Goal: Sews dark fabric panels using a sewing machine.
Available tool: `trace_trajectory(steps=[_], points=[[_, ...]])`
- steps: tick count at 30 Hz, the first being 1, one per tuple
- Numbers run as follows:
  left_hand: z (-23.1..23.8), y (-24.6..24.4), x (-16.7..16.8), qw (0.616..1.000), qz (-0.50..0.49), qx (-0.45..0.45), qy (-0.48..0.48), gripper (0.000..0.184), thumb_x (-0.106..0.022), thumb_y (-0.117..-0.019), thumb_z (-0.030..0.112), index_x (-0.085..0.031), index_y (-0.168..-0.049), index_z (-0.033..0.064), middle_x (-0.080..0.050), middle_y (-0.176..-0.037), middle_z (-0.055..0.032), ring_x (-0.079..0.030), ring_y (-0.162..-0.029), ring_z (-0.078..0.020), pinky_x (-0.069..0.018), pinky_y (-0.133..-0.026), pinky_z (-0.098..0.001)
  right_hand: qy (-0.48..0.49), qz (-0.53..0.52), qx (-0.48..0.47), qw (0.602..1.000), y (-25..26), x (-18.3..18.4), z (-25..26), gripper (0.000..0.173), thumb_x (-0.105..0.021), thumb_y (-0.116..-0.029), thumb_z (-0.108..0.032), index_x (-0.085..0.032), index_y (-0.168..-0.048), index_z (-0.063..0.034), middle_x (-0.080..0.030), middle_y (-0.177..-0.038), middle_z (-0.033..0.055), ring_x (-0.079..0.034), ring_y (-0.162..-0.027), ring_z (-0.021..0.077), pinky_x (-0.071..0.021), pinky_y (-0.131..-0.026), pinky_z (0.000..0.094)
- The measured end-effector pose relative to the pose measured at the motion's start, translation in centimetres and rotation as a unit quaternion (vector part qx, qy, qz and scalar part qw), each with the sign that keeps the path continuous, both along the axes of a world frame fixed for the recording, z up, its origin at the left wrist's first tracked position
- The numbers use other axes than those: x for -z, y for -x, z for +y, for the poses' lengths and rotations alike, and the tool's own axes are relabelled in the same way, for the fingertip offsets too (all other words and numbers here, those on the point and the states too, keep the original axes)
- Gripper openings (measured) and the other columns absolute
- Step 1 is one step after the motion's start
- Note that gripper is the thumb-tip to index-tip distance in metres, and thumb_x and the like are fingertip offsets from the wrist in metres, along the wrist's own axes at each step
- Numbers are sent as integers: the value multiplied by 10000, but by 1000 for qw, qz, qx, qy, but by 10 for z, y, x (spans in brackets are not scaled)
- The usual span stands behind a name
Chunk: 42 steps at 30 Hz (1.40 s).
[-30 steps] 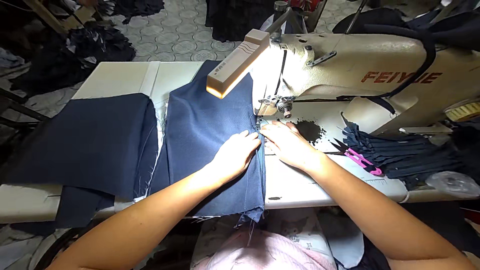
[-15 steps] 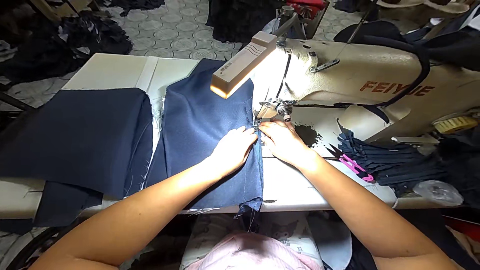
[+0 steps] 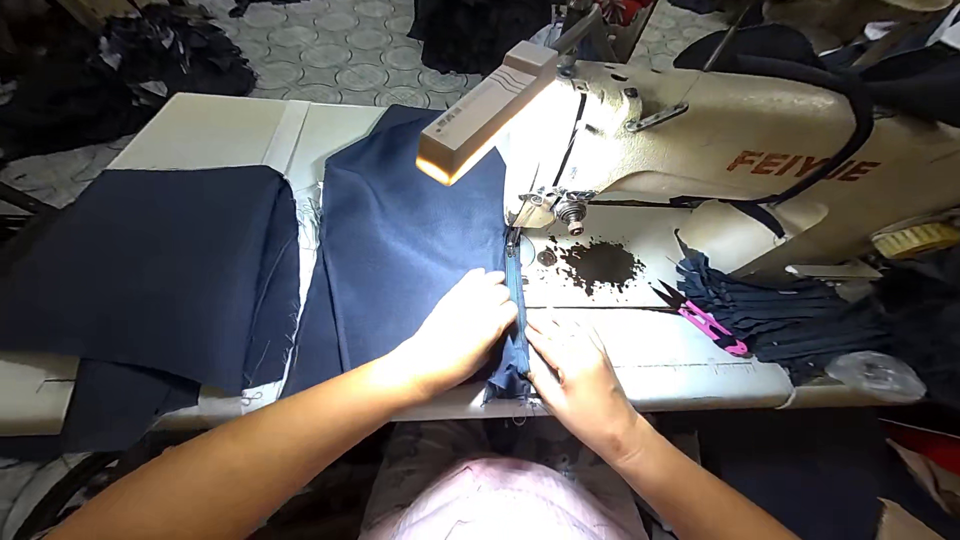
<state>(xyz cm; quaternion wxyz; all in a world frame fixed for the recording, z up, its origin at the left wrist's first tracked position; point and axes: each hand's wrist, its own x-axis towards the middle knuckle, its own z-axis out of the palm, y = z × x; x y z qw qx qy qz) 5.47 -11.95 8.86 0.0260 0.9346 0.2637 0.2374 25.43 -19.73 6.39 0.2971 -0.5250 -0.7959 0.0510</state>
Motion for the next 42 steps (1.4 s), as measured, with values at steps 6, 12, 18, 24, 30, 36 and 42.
trace_trajectory(steps=[6, 12, 18, 24, 30, 36, 42], points=[[-13, 6, 4, 998, -53, 16, -4, 174, -605, -866, -21, -766, -918, 19, -770, -966, -117, -712, -1073, -314, -534, -982, -429, -4, -27, -34, 999, -5, -4, 6, 297, -626, -940, -258, -795, -1115, -87, -735, -1257, 63, -663, -1224, 257, -498, -1042, 498], [-3, 10, 14, 997, -60, 25, 40, 237, -615, -839, -21, -770, -1017, 6, -755, -1086, -169, -696, -1142, -348, -553, -967, -476, 23, -68, -76, 994, -10, -13, 21, 271, -646, -929, -250, -776, -1076, -64, -707, -1302, 79, -621, -1270, 305, -469, -1061, 535], [24, 11, 14, 995, -70, 22, 70, 279, -632, -832, -36, -774, -1069, 1, -739, -1167, -204, -667, -1206, -391, -525, -1015, -520, 59, -73, -96, 991, -9, -22, 51, 240, -644, -934, -187, -764, -1051, -15, -698, -1271, 150, -617, -1261, 321, -457, -1060, 545], [59, 11, 12, 996, -54, 28, 66, 316, -616, -824, -85, -767, -1089, -3, -724, -1196, -219, -663, -1209, -393, -513, -1032, -513, 41, -56, -92, 993, -10, -19, 77, 252, -667, -946, -207, -783, -1062, -15, -708, -1251, 141, -635, -1215, 316, -470, -1059, 513], [74, 8, 8, 997, -15, 21, 67, 291, -613, -857, -55, -750, -1105, 14, -717, -1158, -214, -662, -1191, -386, -528, -993, -526, 14, -10, -75, 997, -11, -10, 87, 231, -686, -919, -193, -788, -1051, -35, -736, -1199, 125, -659, -1177, 321, -487, -1012, 560], [39, 8, 14, 997, -20, 46, 52, 305, -599, -857, -60, -762, -1096, 37, -719, -1195, -186, -631, -1237, -385, -498, -995, -542, -2, -8, -76, 997, -10, -8, 84, 253, -651, -907, -176, -781, -1095, -66, -730, -1192, 119, -643, -1183, 336, -466, -980, 586], [65, 17, 15, 989, -51, 59, 124, 380, -561, -835, -84, -793, -1101, 58, -688, -1294, -214, -608, -1281, -419, -444, -1067, -590, 5, -12, -64, 998, -7, -9, 83, 239, -637, -925, -165, -791, -1080, -70, -727, -1220, 116, -635, -1207, 334, -460, -1004, 580]])
